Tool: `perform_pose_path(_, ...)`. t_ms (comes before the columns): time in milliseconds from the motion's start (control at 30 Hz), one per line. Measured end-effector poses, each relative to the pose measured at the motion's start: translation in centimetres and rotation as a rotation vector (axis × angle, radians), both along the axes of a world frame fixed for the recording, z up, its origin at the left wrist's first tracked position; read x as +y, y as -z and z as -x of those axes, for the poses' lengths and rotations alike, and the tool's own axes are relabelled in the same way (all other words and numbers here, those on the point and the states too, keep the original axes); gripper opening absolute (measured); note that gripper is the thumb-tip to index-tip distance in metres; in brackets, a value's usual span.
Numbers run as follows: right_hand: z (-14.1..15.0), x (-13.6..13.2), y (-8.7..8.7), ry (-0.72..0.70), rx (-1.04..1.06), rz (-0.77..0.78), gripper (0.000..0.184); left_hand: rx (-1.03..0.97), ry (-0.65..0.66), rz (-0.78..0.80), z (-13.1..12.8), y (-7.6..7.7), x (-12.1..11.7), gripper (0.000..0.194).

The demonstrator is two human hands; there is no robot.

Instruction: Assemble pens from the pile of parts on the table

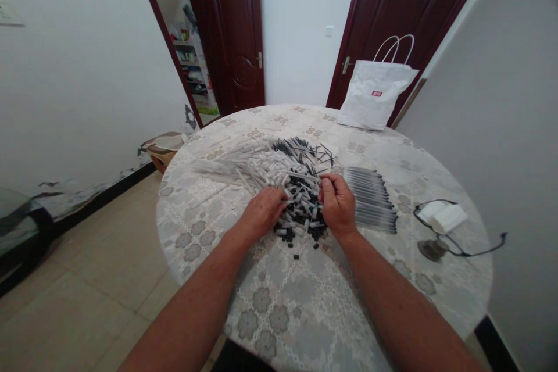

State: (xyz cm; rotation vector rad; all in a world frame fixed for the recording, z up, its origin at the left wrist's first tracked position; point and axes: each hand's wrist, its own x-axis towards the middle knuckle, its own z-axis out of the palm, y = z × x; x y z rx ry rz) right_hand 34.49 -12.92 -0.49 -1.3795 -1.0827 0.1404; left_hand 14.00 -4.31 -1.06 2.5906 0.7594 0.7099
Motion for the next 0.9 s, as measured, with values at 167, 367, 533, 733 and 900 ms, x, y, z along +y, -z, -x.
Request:
perform_pose_path(167, 0.2, 0.2, 0.2, -0.03, 0.155, -0.01, 0.028, -0.63, -0.188, 0.654, 0.5, -0.1, 1.3, 0.019)
perform_pose_path(367, 1.1, -0.1, 0.7, -0.07, 0.084, 0.049, 0.026, -1.16, -0.107, 1.204, 0.3, -0.6, 2.0, 0.033)
perform_pose_path(533, 1.7, 0.0, 0.9, -0.091, 0.111, 0.076, 0.028, -1.157, -0.099, 1.291, 0.0, -0.8, 1.4, 0.036)
perform_pose_path(733, 1.6, -0.1, 0.8, -0.057, 0.104, 0.053, 0.025, -1.17, -0.083, 1.309, -0.1, -0.7, 1.2, 0.032)
perform_pose_path(900, 1.5, -0.2, 0.7, -0.072, 0.111, 0.045, 0.025, -1.149, -0.101, 1.285, -0.1, -0.6, 1.3, 0.032)
